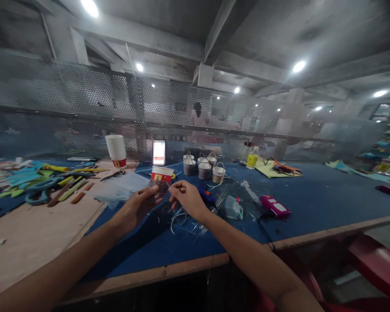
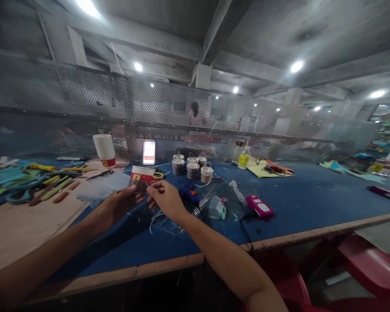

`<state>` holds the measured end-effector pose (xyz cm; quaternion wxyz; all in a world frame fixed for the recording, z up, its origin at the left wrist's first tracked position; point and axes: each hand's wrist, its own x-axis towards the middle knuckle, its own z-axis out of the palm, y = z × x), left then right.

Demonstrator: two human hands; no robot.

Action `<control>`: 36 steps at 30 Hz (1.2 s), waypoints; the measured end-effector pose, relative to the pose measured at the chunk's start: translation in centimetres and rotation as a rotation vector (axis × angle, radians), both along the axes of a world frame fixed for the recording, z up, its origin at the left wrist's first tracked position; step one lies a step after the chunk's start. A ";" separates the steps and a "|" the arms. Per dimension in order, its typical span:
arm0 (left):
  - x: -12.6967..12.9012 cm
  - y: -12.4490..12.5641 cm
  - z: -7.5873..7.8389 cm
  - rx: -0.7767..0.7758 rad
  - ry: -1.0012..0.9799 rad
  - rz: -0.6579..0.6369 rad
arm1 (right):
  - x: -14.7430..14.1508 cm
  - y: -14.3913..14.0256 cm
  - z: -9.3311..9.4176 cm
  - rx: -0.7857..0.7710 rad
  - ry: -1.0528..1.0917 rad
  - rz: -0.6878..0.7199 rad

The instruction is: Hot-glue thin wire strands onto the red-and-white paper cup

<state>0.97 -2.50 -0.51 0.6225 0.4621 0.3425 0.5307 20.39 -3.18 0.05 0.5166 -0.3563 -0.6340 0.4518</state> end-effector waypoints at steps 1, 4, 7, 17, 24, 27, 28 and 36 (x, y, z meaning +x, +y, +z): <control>-0.1 0.2 -0.1 -0.002 -0.013 -0.003 | 0.0 -0.1 -0.1 0.006 -0.016 -0.001; -0.3 0.6 -0.5 -0.011 -0.037 -0.007 | 0.0 -0.5 -0.2 0.068 -0.077 -0.017; -0.4 0.7 -0.6 -0.024 -0.068 -0.027 | 0.1 -0.9 0.0 0.132 -0.140 -0.050; -0.1 -0.2 0.1 -0.056 -0.061 -0.144 | 0.4 -0.5 0.3 0.252 -0.098 -0.185; 0.2 -0.8 0.8 -0.072 -0.072 -0.187 | 0.5 -0.1 0.3 0.229 -0.094 -0.218; 0.5 -1.0 0.8 -0.047 -0.057 -0.183 | 0.4 -0.4 0.4 0.225 -0.111 -0.228; 0.6 -1.0 0.7 -0.035 -0.039 -0.170 | 0.4 -0.4 0.4 0.226 -0.123 -0.232; 0.8 -0.9 0.3 0.005 0.022 -0.096 | 0.4 -0.4 0.2 0.230 -0.144 -0.220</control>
